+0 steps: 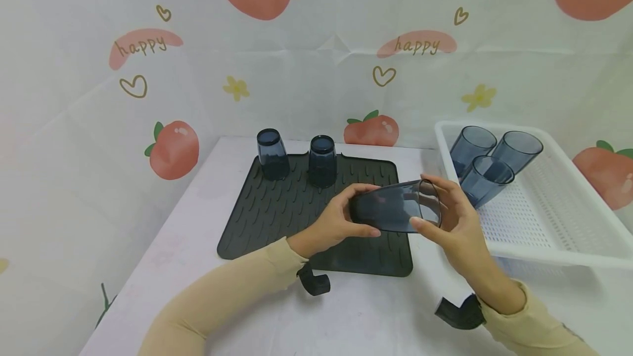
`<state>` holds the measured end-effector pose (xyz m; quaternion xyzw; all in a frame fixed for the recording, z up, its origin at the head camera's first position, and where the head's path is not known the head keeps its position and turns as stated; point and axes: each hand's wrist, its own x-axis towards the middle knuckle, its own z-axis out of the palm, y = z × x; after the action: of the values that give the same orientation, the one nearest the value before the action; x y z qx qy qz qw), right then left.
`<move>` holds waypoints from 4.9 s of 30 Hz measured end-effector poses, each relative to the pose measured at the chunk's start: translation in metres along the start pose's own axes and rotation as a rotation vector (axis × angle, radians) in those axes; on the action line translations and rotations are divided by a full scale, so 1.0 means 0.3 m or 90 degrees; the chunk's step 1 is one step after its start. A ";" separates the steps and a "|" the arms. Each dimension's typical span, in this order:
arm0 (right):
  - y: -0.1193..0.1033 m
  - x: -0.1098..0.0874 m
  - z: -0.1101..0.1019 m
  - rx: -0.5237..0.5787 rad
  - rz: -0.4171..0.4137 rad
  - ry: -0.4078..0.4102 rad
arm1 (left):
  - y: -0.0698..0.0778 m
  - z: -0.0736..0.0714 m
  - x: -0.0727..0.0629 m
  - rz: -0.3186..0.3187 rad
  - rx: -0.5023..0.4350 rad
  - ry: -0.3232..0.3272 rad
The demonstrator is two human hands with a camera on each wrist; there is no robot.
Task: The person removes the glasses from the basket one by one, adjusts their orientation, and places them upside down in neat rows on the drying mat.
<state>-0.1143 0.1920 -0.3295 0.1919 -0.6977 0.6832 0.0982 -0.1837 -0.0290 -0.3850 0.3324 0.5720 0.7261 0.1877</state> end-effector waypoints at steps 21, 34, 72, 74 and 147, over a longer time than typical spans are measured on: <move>0.036 0.017 -0.057 0.008 0.084 -0.150 | 0.018 -0.055 -0.034 0.045 0.038 0.083; 0.085 0.012 -0.054 -0.037 0.112 -0.171 | 0.064 -0.049 -0.032 0.079 -0.004 0.122; 0.111 -0.007 -0.089 -0.266 0.229 -0.329 | 0.077 -0.070 -0.020 0.117 0.004 0.102; 0.118 -0.009 -0.090 -0.260 0.227 -0.339 | 0.078 -0.071 -0.017 0.118 0.003 0.099; 0.141 -0.031 -0.056 -0.268 0.286 -0.388 | -0.035 -0.135 0.337 -0.011 0.192 0.268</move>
<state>-0.1249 0.2095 -0.3711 0.2045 -0.8432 0.4426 -0.2264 -0.2847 0.0114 -0.3730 0.1931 0.7030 0.6842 0.0192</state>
